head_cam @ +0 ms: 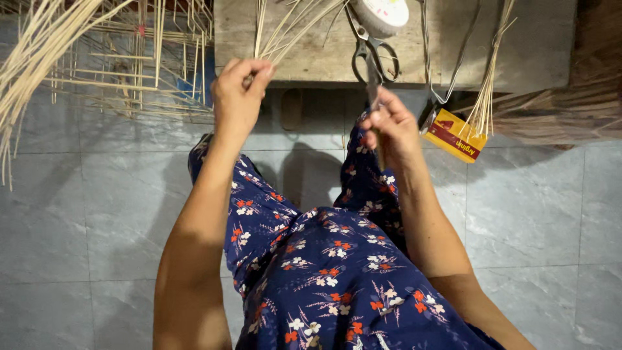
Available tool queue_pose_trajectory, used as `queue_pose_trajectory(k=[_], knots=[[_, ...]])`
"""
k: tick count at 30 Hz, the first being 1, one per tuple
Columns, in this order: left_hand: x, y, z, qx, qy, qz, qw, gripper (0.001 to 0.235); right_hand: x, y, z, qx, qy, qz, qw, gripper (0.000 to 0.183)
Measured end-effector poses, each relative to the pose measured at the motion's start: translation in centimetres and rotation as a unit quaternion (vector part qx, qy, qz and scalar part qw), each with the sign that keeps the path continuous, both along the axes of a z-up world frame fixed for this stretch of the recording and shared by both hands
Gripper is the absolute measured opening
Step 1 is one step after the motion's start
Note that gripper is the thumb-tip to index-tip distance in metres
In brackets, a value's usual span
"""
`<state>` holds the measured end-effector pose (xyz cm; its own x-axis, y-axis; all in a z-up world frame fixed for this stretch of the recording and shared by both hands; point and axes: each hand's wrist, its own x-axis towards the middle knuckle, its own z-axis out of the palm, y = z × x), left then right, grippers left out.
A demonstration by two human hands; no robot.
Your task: The person sits on the floor and uses a knife to sharpen thin bamboo sticks one by one. They repeatedly pick up sticks, scrape them with the blade to create a point, and place the finished pieces aside.
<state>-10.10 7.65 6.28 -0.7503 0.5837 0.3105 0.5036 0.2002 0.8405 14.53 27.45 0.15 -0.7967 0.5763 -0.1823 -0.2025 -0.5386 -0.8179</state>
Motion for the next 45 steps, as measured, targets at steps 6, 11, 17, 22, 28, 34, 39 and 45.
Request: queue_pose_trajectory(k=[6,11,17,22,28,34,39,45], knots=[[-4.3,5.1,-3.6,0.035,0.045,0.030,0.998,0.008,0.5,0.0,-4.4,-0.036,-0.030,0.075,0.996,0.051],[-7.2,6.5,-7.7,-0.034,0.093,0.078,0.992,0.010,0.6,1.0,-5.6,-0.043,-0.028,0.084,0.995,0.049],[-8.1,7.3,-10.5,-0.192,0.124,0.136,0.964,0.022,0.1,1.1,-5.1,-0.047,-0.017,0.122,0.991,0.050],[-7.2,7.5,-12.1,-0.199,0.158,0.136,0.958,0.042,-0.2,0.8,-4.4,-0.058,-0.010,0.133,0.989,0.047],[-7.1,7.0,-14.6,-0.182,0.216,0.129,0.951,0.032,-0.3,0.9,-4.5,-0.063,-0.009,0.135,0.989,0.047],[-10.7,8.6,-15.4,-0.194,0.049,0.214,0.956,0.021,-0.4,0.8,-5.5,-0.064,-0.007,0.144,0.987,0.048],[-12.5,10.0,-15.8,-0.284,0.022,0.215,0.934,0.016,-0.4,1.0,-5.8,-0.072,-0.001,0.149,0.986,0.050],[-14.5,12.0,-15.8,-0.313,0.108,0.214,0.919,0.021,-0.2,1.7,-5.0,-0.082,0.011,0.151,0.985,0.050]])
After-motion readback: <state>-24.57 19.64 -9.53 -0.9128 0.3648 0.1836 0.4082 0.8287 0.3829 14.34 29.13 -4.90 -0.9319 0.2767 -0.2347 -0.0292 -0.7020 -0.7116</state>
